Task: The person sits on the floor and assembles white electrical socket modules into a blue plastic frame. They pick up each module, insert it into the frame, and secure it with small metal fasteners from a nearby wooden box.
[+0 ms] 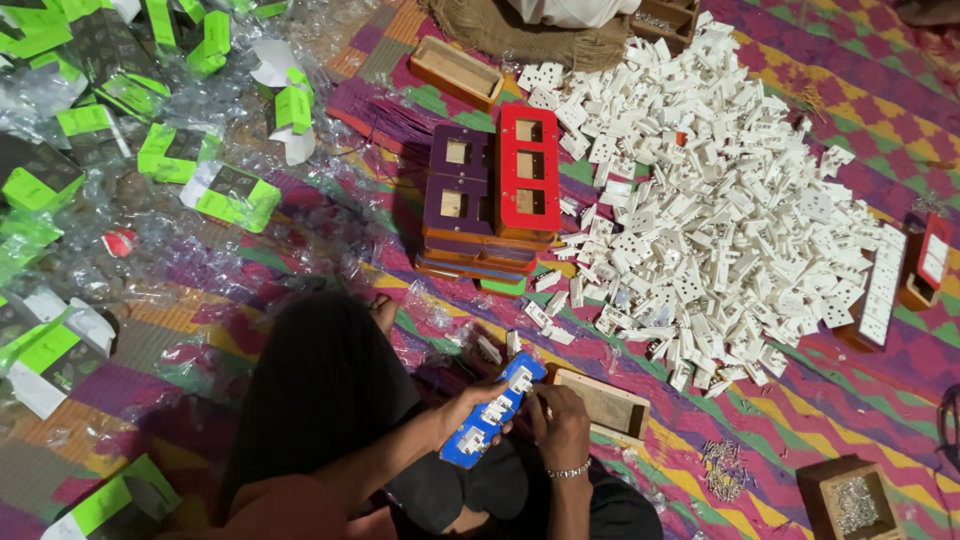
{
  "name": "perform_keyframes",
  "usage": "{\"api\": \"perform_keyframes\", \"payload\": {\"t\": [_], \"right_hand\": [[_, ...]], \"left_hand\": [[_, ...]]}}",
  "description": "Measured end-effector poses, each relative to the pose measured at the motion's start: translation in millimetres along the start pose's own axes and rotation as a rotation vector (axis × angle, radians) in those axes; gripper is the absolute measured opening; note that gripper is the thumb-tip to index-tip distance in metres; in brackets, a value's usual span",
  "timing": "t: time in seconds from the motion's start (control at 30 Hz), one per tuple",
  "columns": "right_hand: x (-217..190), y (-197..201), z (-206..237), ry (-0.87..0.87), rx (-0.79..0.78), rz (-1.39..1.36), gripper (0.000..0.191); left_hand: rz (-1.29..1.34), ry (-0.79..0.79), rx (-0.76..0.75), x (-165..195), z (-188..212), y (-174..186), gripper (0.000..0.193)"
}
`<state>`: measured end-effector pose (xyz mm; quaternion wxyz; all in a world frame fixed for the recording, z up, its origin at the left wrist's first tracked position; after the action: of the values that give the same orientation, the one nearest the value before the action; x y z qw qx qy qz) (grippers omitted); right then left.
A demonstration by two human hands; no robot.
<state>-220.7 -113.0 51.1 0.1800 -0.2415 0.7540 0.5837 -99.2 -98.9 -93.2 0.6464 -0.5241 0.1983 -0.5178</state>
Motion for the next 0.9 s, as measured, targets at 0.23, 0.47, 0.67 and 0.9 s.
{"api": "perform_keyframes", "payload": {"t": [0.23, 0.47, 0.67, 0.9], "right_hand": [[-5, 2, -5, 0.004, -0.01, -0.005, 0.009], [5, 1, -1, -0.127, 0.065, -0.21, 0.008], [8, -1, 1, -0.164, 0.078, -0.219, 0.01], [10, -4, 2, -0.204, 0.054, -0.264, 0.01]], "left_hand": [[0.039, 0.004, -0.009, -1, -7, 6, 0.051], [0.018, 0.024, -0.002, -3, -6, 10, 0.052], [0.039, 0.02, -0.018, -3, -7, 8, 0.051], [0.058, 0.02, -0.026, -2, -7, 7, 0.051]]}}
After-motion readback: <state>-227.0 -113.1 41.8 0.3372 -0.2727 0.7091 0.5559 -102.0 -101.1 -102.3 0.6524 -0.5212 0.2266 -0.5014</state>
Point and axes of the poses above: each hand's wrist, its own z-axis away from the middle knuckle, its own y-axis out of the back of the hand, x = y × z, the point moved 7 cm from there along -z, towards the middle knuckle, and after that the axes turned 1 degree about z, right-handed, at the moved point
